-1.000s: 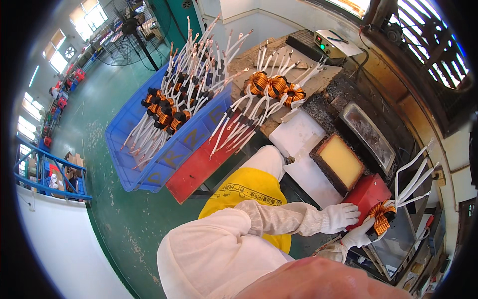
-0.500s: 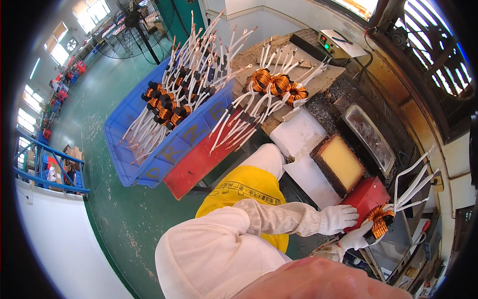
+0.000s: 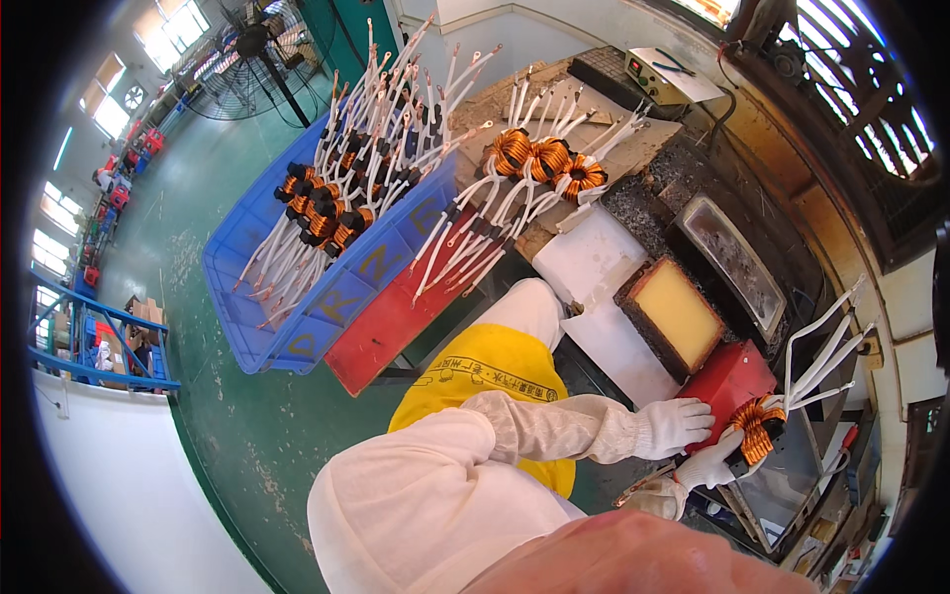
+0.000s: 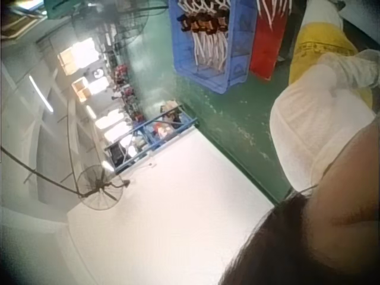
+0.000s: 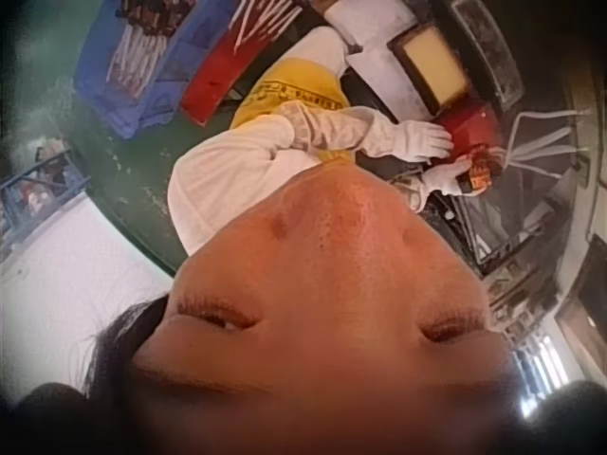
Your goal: Dipping toroidal inductor leads into a liquid tin bath and organizing them on a tray.
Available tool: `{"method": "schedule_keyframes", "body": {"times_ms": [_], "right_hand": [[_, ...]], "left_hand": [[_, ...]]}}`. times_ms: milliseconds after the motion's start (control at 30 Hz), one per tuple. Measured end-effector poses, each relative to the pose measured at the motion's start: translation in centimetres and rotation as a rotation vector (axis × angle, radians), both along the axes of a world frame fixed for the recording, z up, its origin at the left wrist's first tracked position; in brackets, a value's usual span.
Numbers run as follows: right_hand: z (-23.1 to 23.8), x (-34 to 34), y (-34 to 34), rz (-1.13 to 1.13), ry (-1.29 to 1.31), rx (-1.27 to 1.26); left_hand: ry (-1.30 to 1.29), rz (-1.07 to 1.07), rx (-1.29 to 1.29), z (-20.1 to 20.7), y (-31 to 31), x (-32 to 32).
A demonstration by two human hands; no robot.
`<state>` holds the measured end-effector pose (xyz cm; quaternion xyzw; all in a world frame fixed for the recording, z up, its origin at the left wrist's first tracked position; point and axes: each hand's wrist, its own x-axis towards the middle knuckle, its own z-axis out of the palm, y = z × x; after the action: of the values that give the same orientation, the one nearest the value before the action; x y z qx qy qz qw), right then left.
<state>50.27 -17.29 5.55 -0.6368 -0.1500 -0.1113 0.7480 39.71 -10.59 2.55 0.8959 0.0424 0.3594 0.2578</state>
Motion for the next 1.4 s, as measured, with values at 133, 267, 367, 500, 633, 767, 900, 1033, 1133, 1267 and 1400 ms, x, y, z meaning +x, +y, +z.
{"method": "schedule_keyframes", "body": {"times_ms": [133, 267, 367, 500, 633, 767, 900, 1033, 1133, 1267, 1400], "right_hand": [[-0.1, -0.3, 0.0, -0.029, -0.022, -0.007], [0.2, -0.3, -0.6, -0.038, -0.024, -0.011], [-0.4, -0.3, -0.2, -0.133, -0.068, -0.159], [-3.2, 1.9, -0.3, -0.085, -0.141, -0.031], [-3.3, 2.2, -0.3, -0.049, -0.081, 0.016], [-4.0, 2.9, -1.2, -0.112, -0.19, -0.122], [-3.7, 2.6, -1.2, -0.137, -0.201, -0.161], [-3.8, 2.6, -1.2, -0.114, -0.201, -0.133], [-3.8, 2.5, -1.1, -0.112, -0.199, -0.129], [-3.9, 2.6, -1.2, -0.094, -0.184, -0.13], [-3.5, 2.3, -1.0, -0.105, -0.186, -0.141]], "left_hand": [[0.007, 0.001, 0.005, 0.1, -0.2, -0.1], [0.002, -0.018, 0.006, 0.3, -0.4, -0.1], [0.004, 0.02, 0.025, -0.6, -0.2, -0.1], [0.055, 0.007, 0.03, 1.0, 0.7, -0.8], [0.078, -0.08, 0.027, 2.1, 1.2, -0.6], [0.106, -0.074, 0.026, 1.9, 0.8, -0.2], [0.108, -0.076, 0.028, 1.9, 0.7, -0.3], [0.113, -0.073, 0.032, 1.9, 0.7, -0.4], [0.128, -0.071, 0.031, 2.0, 0.8, -0.5], [0.123, -0.078, 0.037, 2.1, 0.9, -0.5], [0.14, -0.076, 0.034, 2.0, 0.9, -0.6]]}}
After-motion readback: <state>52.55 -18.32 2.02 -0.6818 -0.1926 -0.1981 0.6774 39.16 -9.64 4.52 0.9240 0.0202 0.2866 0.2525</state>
